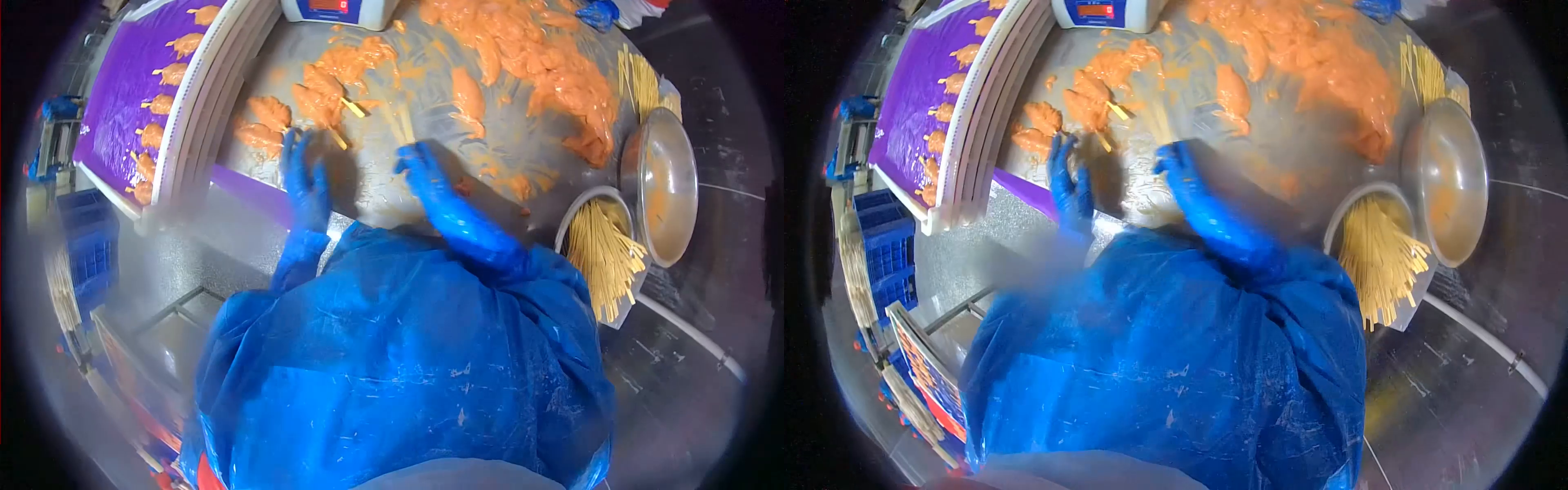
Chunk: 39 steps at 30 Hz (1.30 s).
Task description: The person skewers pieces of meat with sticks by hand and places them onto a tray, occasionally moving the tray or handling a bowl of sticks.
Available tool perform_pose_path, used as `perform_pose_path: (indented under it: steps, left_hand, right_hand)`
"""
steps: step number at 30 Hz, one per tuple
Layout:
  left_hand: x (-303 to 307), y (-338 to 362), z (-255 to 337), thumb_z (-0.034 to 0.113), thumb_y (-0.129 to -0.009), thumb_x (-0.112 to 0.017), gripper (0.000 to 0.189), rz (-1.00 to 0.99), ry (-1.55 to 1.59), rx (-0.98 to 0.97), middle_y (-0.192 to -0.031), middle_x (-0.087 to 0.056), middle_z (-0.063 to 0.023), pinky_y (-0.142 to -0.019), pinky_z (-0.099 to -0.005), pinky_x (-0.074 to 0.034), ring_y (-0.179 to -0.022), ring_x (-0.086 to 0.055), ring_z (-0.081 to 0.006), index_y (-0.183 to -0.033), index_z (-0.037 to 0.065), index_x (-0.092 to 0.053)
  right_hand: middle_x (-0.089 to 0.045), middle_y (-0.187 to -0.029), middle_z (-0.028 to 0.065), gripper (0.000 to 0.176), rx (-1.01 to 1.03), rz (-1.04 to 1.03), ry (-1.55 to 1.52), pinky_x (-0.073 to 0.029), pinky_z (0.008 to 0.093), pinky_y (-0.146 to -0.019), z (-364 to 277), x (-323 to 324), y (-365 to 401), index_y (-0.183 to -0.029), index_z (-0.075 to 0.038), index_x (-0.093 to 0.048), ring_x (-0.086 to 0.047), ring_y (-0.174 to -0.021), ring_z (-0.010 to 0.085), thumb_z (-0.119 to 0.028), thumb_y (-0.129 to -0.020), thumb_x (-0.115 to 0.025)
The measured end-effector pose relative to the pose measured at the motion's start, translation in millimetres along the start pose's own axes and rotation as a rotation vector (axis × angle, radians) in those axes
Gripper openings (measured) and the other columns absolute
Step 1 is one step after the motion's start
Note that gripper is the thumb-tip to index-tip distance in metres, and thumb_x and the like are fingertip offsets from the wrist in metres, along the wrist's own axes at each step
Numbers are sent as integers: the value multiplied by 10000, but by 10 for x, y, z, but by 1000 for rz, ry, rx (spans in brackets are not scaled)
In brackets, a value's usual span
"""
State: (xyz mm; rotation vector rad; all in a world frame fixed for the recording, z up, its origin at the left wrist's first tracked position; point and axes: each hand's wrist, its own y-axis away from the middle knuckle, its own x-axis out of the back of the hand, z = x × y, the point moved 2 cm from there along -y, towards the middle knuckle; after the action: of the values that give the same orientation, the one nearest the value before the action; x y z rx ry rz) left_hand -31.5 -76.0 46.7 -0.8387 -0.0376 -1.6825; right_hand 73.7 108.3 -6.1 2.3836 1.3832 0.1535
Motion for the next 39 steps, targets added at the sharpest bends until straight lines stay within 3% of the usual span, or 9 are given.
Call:
perform_pose_path:
  steps: [1,3,7,15,17,20,23,26,39]
  left_hand:
    - [-214,-110,172,61,-915,-550,345,-129,145,-83,-1361,-534,-165,-1111,-407,-333,-1327,-448,-305,-1256,39,-599]
    - [-684,-494,430,-32,-833,-549,366,-585,363,-393,-1281,-592,-165,-1091,-423,-365,-1260,-510,-338,-1183,27,-639]
    - [-1963,-958,614,23,-753,-592,427,-574,263,-847,-1278,-595,-179,-1048,-454,-416,-1213,-523,-395,-1175,67,-644]
    - [-1981,-722,470,31,-743,-598,427,-589,94,-694,-1252,-611,-140,-986,-450,-453,-1123,-565,-356,-1148,146,-669]
    - [-1830,-661,406,37,-744,-602,418,-583,76,-664,-1248,-614,-136,-972,-448,-456,-1114,-568,-357,-1141,145,-670]
    - [-1515,-524,353,51,-745,-609,400,-559,62,-598,-1240,-618,-134,-954,-446,-459,-1104,-573,-359,-1128,146,-673]
    - [-1283,-307,303,62,-750,-613,386,-574,62,-591,-1232,-620,-137,-951,-448,-457,-1101,-574,-359,-1123,145,-673]
    - [-1117,-191,271,88,-781,-618,393,-632,52,-628,-1228,-621,-137,-954,-454,-453,-1098,-575,-353,-1166,151,-661]
    - [-895,-71,221,34,-834,-631,260,-404,200,-291,-1162,-648,-146,-972,-409,-453,-1084,-585,-338,-1085,73,-685]
  right_hand:
    - [-603,-774,5,249,29,45,25,-336,232,-458,174,327,-15,-1075,-118,-603,-411,-534,55,-344,-988,-547]
    - [-597,-766,4,209,-111,35,-265,-313,224,-431,-35,765,221,-1088,-98,-618,-411,-522,39,-271,-990,-553]
    - [-589,-750,8,165,170,261,106,-382,230,-522,134,1421,532,-1010,-59,-659,-477,-607,55,-191,-978,-565]
    - [-600,-773,18,150,224,531,564,-460,281,-668,257,1707,808,-951,-35,-657,-553,-729,108,-173,-943,-598]
    - [-630,-901,172,222,74,614,647,-471,395,-750,140,1806,842,-1026,-20,-634,-600,-819,278,-221,-959,-570]
    - [-634,-947,176,251,90,661,488,-475,402,-777,235,1958,968,-1089,-16,-634,-610,-870,284,-223,-967,-561]
    - [-604,-807,36,165,368,657,593,-480,318,-698,92,1805,1079,-995,-35,-655,-548,-733,143,-183,-955,-592]
    - [-613,-822,40,152,188,632,563,-474,294,-728,77,1687,1071,-1016,-38,-658,-546,-766,123,-161,-952,-597]
    - [-599,-796,23,97,298,428,601,-457,281,-693,198,1535,988,-949,-39,-647,-530,-745,95,-130,-914,-644]
